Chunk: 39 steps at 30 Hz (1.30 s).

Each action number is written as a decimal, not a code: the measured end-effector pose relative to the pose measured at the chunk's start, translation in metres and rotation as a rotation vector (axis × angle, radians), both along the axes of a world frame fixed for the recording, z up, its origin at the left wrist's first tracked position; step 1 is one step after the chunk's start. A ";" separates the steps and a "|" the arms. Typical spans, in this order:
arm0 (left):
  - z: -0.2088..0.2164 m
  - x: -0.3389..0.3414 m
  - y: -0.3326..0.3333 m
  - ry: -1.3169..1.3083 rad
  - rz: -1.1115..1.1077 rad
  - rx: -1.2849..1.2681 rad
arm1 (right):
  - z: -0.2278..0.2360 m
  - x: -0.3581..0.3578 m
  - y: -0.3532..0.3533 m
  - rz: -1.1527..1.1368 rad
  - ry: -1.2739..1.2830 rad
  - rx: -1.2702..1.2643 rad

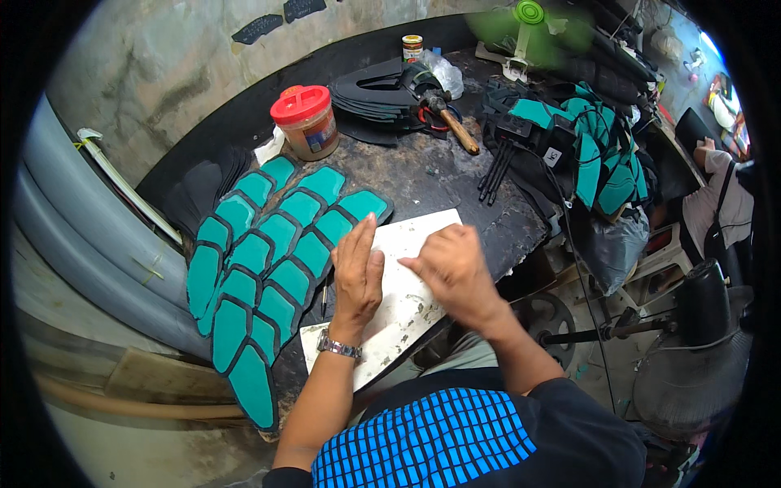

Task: The person repeatedly picks teal insole-like pieces and black border strips, presses them together by hand, and stacks the assembled units on a white board. They occasionally reach for a container of adhesive and handle black foam pieces before returning to the insole assembly.

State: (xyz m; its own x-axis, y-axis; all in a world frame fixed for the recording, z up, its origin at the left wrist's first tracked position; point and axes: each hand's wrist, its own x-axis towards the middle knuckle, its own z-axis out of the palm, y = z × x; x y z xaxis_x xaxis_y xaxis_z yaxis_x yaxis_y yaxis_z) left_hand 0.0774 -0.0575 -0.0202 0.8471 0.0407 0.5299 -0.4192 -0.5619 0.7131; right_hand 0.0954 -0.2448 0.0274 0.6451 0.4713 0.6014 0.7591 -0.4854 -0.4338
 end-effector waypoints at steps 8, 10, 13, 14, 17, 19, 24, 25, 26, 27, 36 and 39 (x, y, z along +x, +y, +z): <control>0.040 -0.034 -0.049 0.012 -0.504 -0.777 | 0.011 -0.048 0.051 0.476 0.140 0.285; 0.043 -0.050 -0.079 0.072 -0.575 -0.332 | 0.021 -0.033 0.035 0.563 0.235 0.478; 0.047 -0.046 -0.094 0.116 -0.594 -0.125 | 0.029 -0.011 0.007 0.198 0.389 0.791; 0.049 -0.040 -0.091 0.144 -0.589 -0.188 | 0.026 -0.009 0.009 0.122 0.353 0.819; 0.056 -0.013 -0.074 0.220 -0.585 -0.398 | 0.012 -0.003 0.009 0.126 0.094 0.484; 0.058 0.007 -0.065 0.281 -0.544 -0.526 | -0.003 -0.008 0.019 0.289 0.209 0.476; 0.053 0.083 -0.035 0.454 -0.228 -0.778 | -0.028 0.116 -0.002 -0.028 0.138 0.650; 0.049 0.103 -0.027 0.482 -0.154 -0.825 | -0.032 0.153 -0.010 -0.144 0.066 0.573; 0.045 0.124 -0.018 0.540 -0.149 -0.933 | -0.035 0.196 -0.012 -0.256 0.176 0.544; 0.040 0.145 -0.009 0.592 -0.114 -1.012 | -0.042 0.229 -0.018 -0.451 0.124 0.348; 0.018 0.286 0.000 0.670 0.299 -1.453 | -0.084 0.321 -0.025 -0.622 0.294 -0.072; 0.015 0.300 0.002 0.602 0.118 -1.405 | -0.076 0.321 -0.032 -0.666 0.332 0.036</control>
